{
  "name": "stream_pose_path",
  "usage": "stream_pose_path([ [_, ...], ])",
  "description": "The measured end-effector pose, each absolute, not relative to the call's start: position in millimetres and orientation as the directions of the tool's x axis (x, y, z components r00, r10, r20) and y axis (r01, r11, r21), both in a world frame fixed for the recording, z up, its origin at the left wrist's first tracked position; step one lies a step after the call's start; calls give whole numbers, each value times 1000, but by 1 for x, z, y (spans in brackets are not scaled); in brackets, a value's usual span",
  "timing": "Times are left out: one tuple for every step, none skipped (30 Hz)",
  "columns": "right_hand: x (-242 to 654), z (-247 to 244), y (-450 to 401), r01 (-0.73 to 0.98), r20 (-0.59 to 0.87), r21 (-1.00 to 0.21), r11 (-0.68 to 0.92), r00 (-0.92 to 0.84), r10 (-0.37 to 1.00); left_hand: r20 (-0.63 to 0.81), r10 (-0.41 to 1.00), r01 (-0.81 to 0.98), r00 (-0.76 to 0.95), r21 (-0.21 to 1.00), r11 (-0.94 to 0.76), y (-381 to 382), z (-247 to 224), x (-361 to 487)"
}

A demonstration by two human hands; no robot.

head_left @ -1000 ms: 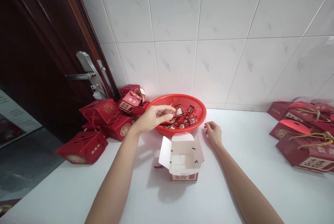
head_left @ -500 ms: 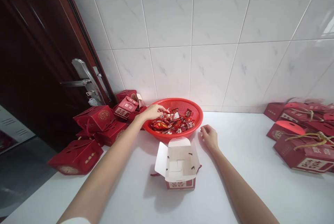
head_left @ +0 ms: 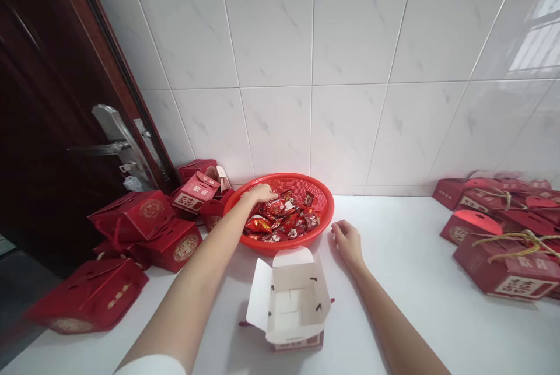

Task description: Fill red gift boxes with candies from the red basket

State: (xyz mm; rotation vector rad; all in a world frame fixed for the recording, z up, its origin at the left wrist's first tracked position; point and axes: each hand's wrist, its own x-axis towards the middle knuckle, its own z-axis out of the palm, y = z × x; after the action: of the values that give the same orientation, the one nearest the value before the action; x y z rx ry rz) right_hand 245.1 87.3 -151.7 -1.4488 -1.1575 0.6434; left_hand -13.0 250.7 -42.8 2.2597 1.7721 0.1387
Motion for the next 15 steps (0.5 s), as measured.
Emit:
stream_pose_path([
  [245, -153, 88, 294, 210, -951, 100, 373, 904, -106, 969, 950, 222, 249, -191, 252, -43, -13],
  [245, -153, 88, 288, 209, -952, 101, 374, 903, -121, 973, 959, 194, 231, -163, 252, -43, -14],
  [245, -154, 89, 284, 209, -953, 102, 375, 903, -134, 976, 966, 169, 216, -138, 253, -43, -15],
  [245, -155, 89, 279, 208, -954, 104, 375, 903, -146, 977, 970, 153, 212, -120, 254, -43, -15],
  [245, -155, 90, 276, 208, -955, 106, 375, 903, -160, 977, 971, 143, 215, -107, 255, -42, -16],
  [245, -155, 90, 273, 209, -956, 107, 376, 903, -174, 975, 970, 138, 225, -97, 256, -42, -16],
  [245, -155, 90, 271, 209, -956, 108, 377, 902, -188, 973, 966, 136, 241, -89, 256, -42, -16],
  [245, -156, 90, 270, 210, -957, 110, 377, 902, -201, 970, 962, 138, 262, -83, 257, -43, -17],
  [245, -156, 90, 268, 210, -957, 111, 376, 902, -211, 967, 955, 143, 286, -79, 257, -44, -17],
  [245, -156, 90, 267, 211, -957, 112, 375, 903, -219, 964, 947, 151, 311, -78, 258, -45, -17],
  [245, -156, 91, 267, 211, -957, 113, 373, 903, -225, 961, 938, 161, 336, -78, 258, -47, -17],
  [245, -156, 91, 266, 211, -957, 114, 372, 904, -233, 957, 929, 174, 361, -81, 258, -48, -17],
  [245, -156, 91, 265, 211, -957, 114, 371, 904, -242, 952, 920, 189, 383, -85, 258, -50, -17],
  [245, -156, 91, 264, 210, -958, 114, 371, 905, -256, 944, 911, 207, 402, -91, 259, -51, -16],
  [245, -156, 91, 262, 209, -958, 114, 371, 905, -273, 935, 904, 227, 417, -97, 259, -52, -15],
])
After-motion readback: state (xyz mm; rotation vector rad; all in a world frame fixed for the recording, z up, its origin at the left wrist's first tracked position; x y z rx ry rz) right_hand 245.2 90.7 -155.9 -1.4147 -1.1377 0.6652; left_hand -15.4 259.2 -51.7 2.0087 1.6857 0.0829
